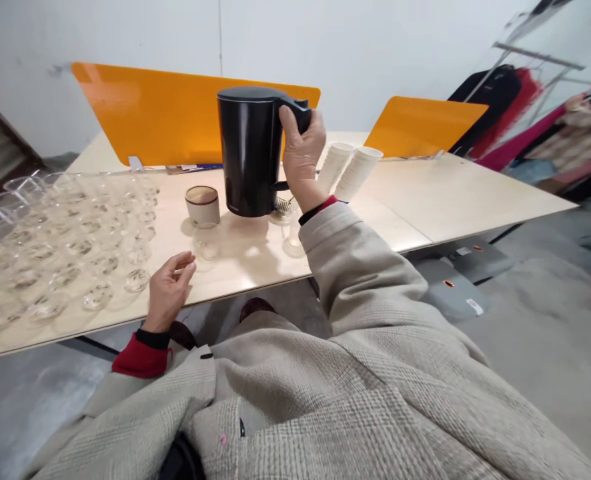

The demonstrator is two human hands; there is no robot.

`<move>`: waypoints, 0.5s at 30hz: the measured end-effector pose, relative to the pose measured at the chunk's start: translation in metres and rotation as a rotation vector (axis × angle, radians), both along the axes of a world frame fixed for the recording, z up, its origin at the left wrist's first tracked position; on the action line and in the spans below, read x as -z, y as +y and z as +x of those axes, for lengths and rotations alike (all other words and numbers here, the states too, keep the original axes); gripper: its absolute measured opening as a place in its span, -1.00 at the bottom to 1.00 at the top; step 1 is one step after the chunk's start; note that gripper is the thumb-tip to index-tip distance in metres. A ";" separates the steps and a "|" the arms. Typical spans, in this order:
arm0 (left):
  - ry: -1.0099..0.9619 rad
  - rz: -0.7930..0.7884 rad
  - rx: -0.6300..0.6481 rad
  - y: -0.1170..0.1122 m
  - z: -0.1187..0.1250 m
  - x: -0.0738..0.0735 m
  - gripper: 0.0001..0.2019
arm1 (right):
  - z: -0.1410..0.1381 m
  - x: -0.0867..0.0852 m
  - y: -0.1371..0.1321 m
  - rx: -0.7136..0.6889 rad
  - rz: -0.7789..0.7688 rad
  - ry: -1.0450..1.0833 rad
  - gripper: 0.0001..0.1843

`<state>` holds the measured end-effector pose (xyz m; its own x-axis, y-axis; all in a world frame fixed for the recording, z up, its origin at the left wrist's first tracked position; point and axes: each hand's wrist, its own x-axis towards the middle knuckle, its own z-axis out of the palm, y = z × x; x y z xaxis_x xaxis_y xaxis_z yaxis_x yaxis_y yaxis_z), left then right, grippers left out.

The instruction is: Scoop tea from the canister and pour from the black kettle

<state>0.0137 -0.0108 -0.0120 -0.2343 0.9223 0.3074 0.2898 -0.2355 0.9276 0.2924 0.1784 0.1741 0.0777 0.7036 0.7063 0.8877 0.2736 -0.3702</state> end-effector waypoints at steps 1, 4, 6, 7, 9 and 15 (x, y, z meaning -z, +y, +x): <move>0.000 -0.001 0.003 -0.001 0.000 -0.001 -0.53 | -0.003 0.003 0.005 0.059 0.021 0.057 -0.31; 0.007 -0.006 0.009 -0.002 -0.001 -0.003 -0.54 | -0.008 0.015 0.022 0.100 0.051 0.220 -0.46; 0.019 -0.014 0.016 -0.003 -0.001 -0.003 -0.55 | -0.009 0.024 0.034 0.039 0.071 0.312 -0.53; 0.027 -0.019 0.021 -0.003 -0.001 -0.003 -0.55 | -0.010 0.028 0.039 0.006 0.090 0.363 -0.53; 0.040 -0.022 0.032 -0.003 -0.001 -0.003 -0.56 | -0.011 0.037 0.048 -0.051 0.123 0.450 -0.50; 0.065 -0.012 0.056 -0.005 -0.003 -0.004 -0.59 | -0.022 0.052 0.053 -0.015 0.054 0.324 -0.51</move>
<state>0.0112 -0.0156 -0.0081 -0.1619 0.9373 0.3086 0.3358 -0.2417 0.9104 0.2699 0.2318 0.1217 0.2947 0.6685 0.6829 0.7216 0.3128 -0.6176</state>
